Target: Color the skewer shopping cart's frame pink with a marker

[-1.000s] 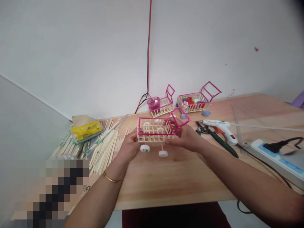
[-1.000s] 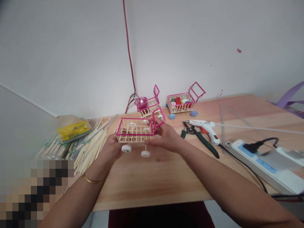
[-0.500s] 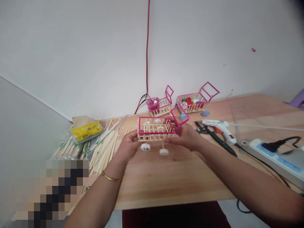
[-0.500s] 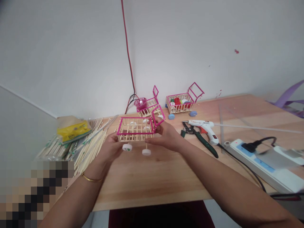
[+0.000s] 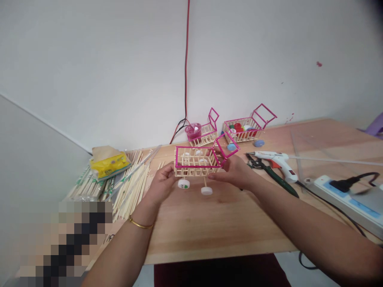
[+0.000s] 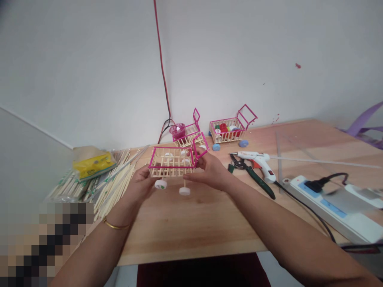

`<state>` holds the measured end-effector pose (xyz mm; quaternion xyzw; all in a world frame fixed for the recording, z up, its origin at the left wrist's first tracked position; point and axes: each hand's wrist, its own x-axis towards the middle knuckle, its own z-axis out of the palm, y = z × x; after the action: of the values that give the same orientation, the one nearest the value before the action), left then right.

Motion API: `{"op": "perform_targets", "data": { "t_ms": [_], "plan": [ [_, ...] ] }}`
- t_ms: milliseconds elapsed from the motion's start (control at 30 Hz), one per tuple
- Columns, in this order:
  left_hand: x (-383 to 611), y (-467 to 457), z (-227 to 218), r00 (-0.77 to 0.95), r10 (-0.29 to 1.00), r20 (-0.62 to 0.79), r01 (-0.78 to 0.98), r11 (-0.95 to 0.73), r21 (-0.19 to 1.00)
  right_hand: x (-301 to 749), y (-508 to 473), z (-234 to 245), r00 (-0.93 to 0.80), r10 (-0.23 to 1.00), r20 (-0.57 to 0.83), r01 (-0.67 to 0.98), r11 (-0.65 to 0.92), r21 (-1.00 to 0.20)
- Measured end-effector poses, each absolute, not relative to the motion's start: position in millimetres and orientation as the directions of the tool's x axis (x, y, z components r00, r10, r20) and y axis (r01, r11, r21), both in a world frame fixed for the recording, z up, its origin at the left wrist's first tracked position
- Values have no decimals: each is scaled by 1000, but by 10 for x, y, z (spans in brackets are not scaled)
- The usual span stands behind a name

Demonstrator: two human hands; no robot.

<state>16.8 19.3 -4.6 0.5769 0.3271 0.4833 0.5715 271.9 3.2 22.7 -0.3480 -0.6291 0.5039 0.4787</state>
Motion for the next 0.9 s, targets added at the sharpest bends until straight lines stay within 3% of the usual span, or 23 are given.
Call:
{"op": "perform_targets", "data": {
  "t_ms": [233,333,433,567,700,900],
  "plan": [
    [178,172,6,270,949,165,-166,-123,978,2720,24,240,-273,923,272,-24,277,-961],
    [178,179,59,174,966,191,-157,-165,974,2722,22,265,-250,928,278,-3,286,-958],
    [191,190,142,47,978,203,-256,-184,949,2721,14,307,-215,932,293,36,307,-951],
    [217,191,265,-33,995,99,-440,-103,892,2720,-4,351,-205,927,315,60,333,-941],
    [238,183,301,-24,999,28,-469,-37,882,2734,-9,347,-227,928,297,86,323,-943],
    [257,175,216,69,997,-46,-361,68,930,2819,85,203,-290,911,294,88,331,-939]
  ]
}}
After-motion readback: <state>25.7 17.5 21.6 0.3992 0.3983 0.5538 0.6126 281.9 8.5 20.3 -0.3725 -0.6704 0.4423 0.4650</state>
